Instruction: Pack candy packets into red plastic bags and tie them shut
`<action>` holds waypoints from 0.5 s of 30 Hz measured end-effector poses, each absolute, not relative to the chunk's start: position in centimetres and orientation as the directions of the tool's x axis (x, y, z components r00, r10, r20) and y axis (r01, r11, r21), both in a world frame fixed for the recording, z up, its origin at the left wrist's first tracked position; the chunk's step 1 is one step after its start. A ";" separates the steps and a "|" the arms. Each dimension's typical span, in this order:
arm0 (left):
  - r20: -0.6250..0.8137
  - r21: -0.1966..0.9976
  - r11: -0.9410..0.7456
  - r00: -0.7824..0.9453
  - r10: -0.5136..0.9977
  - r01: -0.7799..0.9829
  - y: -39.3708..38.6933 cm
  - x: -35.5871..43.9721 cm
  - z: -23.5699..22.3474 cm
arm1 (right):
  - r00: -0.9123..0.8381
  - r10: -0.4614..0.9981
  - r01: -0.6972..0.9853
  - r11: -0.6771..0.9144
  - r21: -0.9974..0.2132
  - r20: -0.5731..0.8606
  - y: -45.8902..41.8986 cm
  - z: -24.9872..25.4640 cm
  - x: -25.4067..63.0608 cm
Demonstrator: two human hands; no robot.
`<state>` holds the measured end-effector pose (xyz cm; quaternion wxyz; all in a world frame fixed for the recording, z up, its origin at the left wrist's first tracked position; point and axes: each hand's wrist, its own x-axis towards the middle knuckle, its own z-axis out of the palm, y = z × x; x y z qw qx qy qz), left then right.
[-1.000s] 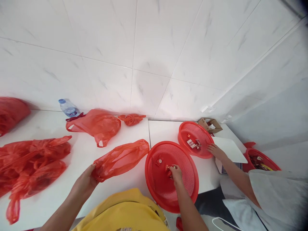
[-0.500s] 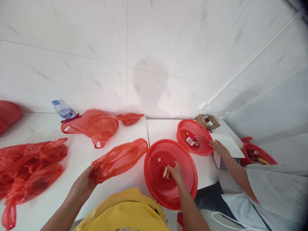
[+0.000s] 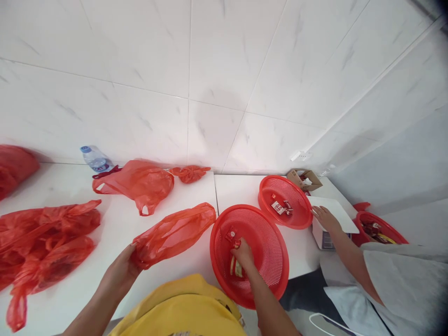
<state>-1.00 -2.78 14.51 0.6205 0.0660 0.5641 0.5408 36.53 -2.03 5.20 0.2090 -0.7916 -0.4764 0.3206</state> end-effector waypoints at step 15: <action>-0.656 0.678 0.452 -0.199 0.728 -0.579 -2.1 -0.8 14.9 | 0.452 0.864 0.615 -0.481 -0.625 -0.220 4.1 4.5 32.2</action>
